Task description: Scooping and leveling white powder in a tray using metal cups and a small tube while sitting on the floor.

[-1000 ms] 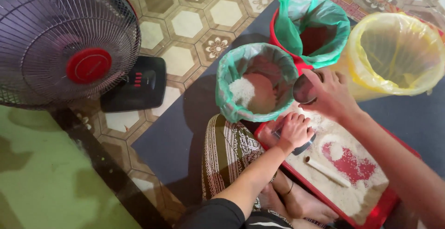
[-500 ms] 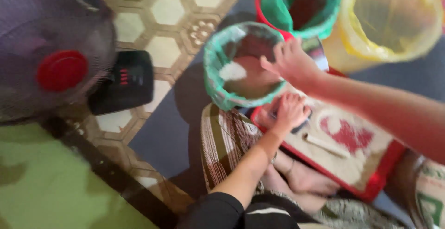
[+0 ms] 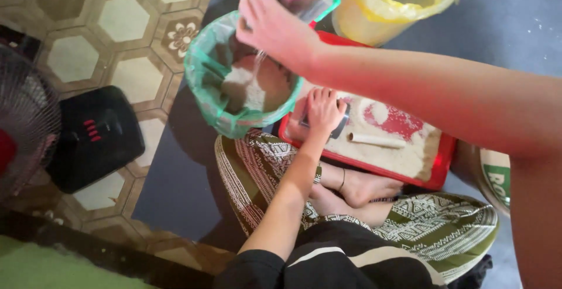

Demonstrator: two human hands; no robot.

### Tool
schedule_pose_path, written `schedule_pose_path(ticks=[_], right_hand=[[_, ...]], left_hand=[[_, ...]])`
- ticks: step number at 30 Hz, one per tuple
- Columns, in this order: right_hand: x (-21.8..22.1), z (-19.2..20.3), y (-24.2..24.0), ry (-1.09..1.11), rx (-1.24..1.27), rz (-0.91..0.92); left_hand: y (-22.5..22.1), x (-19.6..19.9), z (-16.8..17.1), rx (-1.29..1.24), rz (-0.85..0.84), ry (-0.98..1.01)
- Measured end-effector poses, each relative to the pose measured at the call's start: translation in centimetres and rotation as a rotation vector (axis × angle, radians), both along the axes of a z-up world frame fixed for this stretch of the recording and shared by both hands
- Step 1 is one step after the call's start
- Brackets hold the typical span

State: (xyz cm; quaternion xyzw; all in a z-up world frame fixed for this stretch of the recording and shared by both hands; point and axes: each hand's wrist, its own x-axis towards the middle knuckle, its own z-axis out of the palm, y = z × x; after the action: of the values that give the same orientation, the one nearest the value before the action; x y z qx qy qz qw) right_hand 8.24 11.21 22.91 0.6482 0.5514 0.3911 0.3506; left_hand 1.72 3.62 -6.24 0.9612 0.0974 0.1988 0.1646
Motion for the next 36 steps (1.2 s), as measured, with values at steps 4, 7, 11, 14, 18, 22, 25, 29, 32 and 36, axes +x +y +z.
schedule_pose_path(ticks=[4,7,11,14,18,22,25,29,32,36], right_hand=[[-0.3,-0.8,-1.9,0.07,0.042,0.063],[1.9,-1.5,-5.0,0.262,0.185,0.076],[3.2,-2.5,-14.9,0.861,0.477,-0.101],[2.9,-7.8,-24.2,1.164,0.528,-0.496],[-1.8,-15.4,-34.7,1.454,0.574,-0.923],[-6.6,-22.0,-40.1,1.564,0.771,-1.209],[-5.8,-24.9,-41.1,1.481,1.038,-1.146],[0.2,-29.5,-39.6,1.226,1.251,-1.016],[4.5,-32.5,-35.6,1.132,1.429,-0.867],[4.4,-29.1,-30.0,1.289,1.371,-1.002]], left_hand=[[0.1,-0.3,0.4,0.01,-0.014,-0.015],[0.4,-0.8,1.6,0.017,-0.022,-0.087],[0.2,-1.2,3.2,0.056,0.005,-0.174],[0.3,-0.6,2.0,0.024,-0.038,-0.16],[0.2,0.9,-0.1,0.097,-0.004,-0.3],[0.2,0.7,0.1,0.104,-0.01,-0.278],[0.1,0.5,-0.3,0.116,-0.018,-0.268],[-0.1,-0.4,-0.1,0.146,-0.02,-0.246],[-0.1,-1.3,0.4,0.172,-0.041,-0.242],[0.0,-1.9,0.6,0.192,-0.073,-0.24]])
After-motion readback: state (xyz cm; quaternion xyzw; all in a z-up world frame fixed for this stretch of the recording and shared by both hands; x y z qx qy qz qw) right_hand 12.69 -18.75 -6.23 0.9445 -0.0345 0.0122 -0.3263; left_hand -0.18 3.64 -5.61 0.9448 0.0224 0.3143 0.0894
